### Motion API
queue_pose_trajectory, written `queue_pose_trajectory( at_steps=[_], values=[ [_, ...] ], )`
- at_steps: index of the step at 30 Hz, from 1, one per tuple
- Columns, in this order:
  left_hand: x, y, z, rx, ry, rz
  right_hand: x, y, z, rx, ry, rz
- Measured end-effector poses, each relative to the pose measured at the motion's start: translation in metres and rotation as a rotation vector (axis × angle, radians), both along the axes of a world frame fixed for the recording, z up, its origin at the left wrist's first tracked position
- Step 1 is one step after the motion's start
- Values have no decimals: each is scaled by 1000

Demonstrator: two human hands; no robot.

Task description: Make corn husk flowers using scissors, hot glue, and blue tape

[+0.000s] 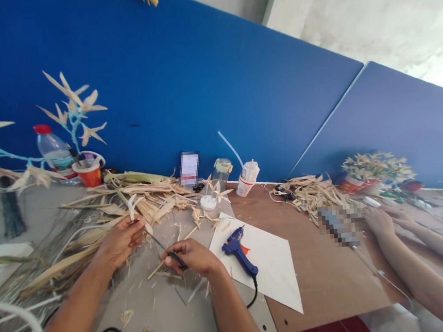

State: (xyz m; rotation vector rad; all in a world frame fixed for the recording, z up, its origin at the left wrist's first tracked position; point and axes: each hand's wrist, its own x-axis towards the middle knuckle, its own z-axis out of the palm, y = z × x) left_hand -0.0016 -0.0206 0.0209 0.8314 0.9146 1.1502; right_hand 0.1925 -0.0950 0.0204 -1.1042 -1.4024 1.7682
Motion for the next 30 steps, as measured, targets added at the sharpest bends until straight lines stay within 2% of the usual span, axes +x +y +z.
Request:
queue_pose_trajectory(
  at_steps=[5,9,14,18,20,22,25,30],
  values=[
    [0,0,1,-7,1,5,2,1,-4,-1,-17,19],
    [-1,-1,2,-42,-8,44,3,-1,1,6,-44,23],
    [-1,0,3,-60,-19,88,0,2,-1,114,-155,-197],
    [1,0,1,-53,-27,70,-4,6,-7,300,-483,-435],
    [2,0,0,-42,-26,50,-4,6,-8,407,-692,-494],
    [3,0,-1,-34,-8,39,-3,4,-8,454,-854,-496],
    [5,-1,-2,-17,31,31,-2,2,-8,436,-1027,-453],
    [8,-3,-3,-7,53,14,-4,0,-8,420,-1108,-451]
  ],
)
